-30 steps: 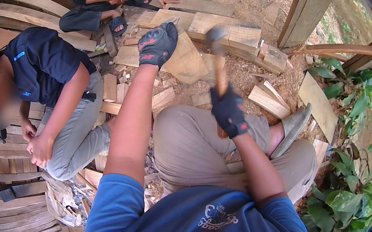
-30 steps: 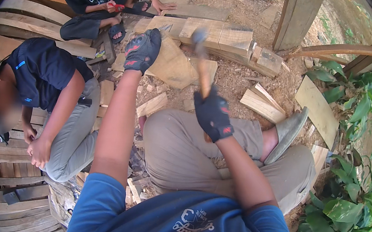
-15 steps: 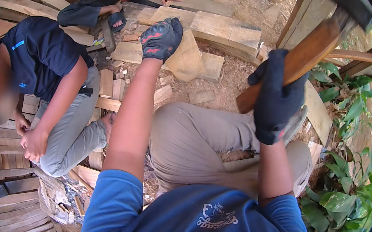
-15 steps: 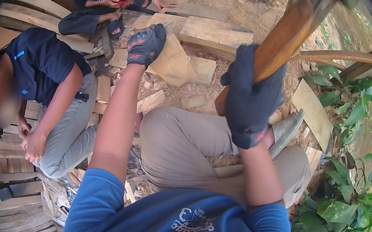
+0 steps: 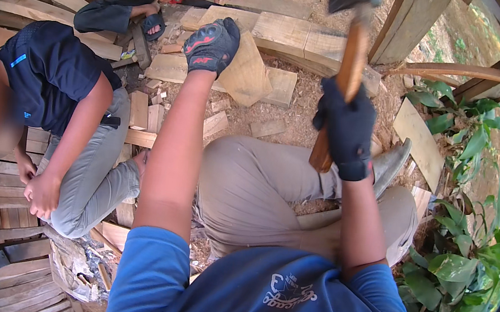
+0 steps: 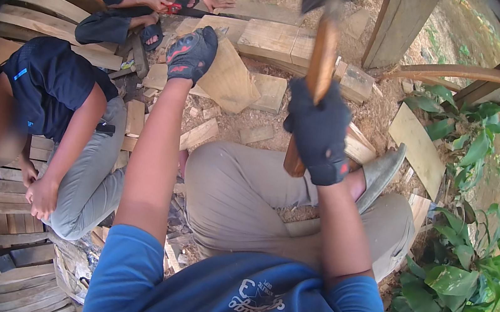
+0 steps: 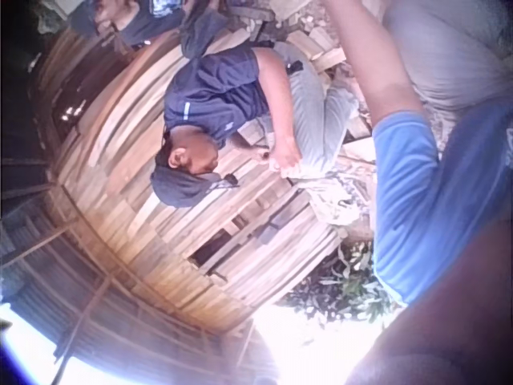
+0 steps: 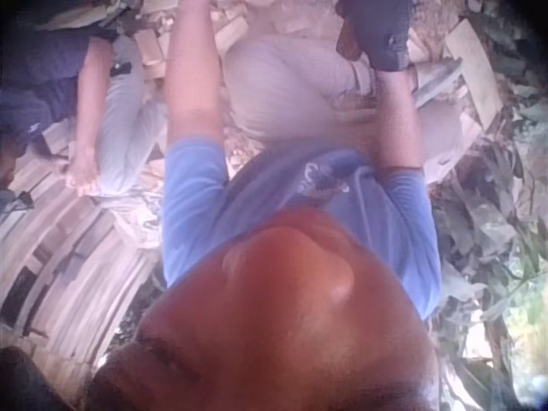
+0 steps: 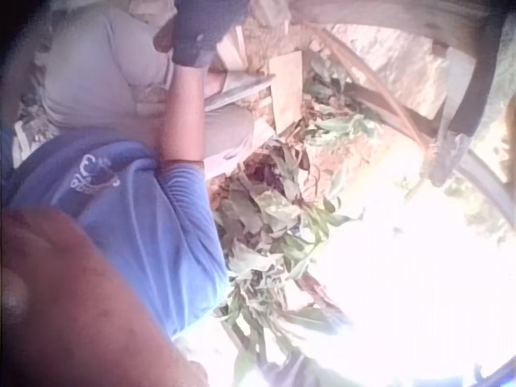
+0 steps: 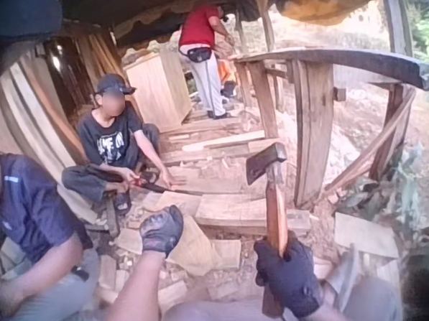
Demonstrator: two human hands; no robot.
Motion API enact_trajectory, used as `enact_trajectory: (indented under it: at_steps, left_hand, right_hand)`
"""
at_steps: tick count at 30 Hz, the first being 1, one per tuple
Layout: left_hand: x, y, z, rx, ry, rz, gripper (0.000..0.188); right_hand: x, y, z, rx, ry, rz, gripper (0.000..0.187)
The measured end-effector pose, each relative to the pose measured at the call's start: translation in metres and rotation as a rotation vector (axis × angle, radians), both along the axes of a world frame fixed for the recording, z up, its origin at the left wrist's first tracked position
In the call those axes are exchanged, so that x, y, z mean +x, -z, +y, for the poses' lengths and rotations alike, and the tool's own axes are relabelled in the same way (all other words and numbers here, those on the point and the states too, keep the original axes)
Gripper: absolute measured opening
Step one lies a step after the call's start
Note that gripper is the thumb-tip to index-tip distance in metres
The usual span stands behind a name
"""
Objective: The person uses an axe to chop and shape a piece of wood while sitting on the ground, striking it repeatedly and turning the wood over to work on different sides.
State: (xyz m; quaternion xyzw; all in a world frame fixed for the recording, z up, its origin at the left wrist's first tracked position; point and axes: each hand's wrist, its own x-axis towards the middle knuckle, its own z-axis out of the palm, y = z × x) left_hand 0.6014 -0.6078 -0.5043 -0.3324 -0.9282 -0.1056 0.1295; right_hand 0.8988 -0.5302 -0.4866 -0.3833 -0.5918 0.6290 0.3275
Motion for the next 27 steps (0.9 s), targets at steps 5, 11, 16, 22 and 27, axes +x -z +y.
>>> enact_trajectory:
  at_steps: [5, 11, 16, 22, 27]
  left_hand:
    - [0.0, -0.007, 0.004, -0.005, 0.001, -0.056, 0.062]
    - [0.002, -0.005, 0.005, -0.026, 0.03, -0.038, 0.064]
    - [0.001, -0.006, 0.0, -0.016, 0.039, -0.052, 0.063]
    - [-0.003, 0.001, -0.003, 0.011, 0.029, 0.03, 0.053]
    - [0.004, 0.003, 0.008, 0.057, 0.049, 0.079, 0.051]
  right_hand:
    - [-0.011, 0.002, -0.004, 0.117, 0.118, 0.139, 0.037]
    - [-0.045, 0.161, -0.028, 0.29, -0.388, -0.45, 0.035]
    - [-0.025, 0.067, -0.008, -0.154, -0.259, -0.26, 0.037]
    - [-0.009, -0.007, -0.003, 0.062, -0.074, 0.044, 0.039]
    - [-0.043, 0.075, -0.046, -0.047, -0.151, -0.19, 0.042]
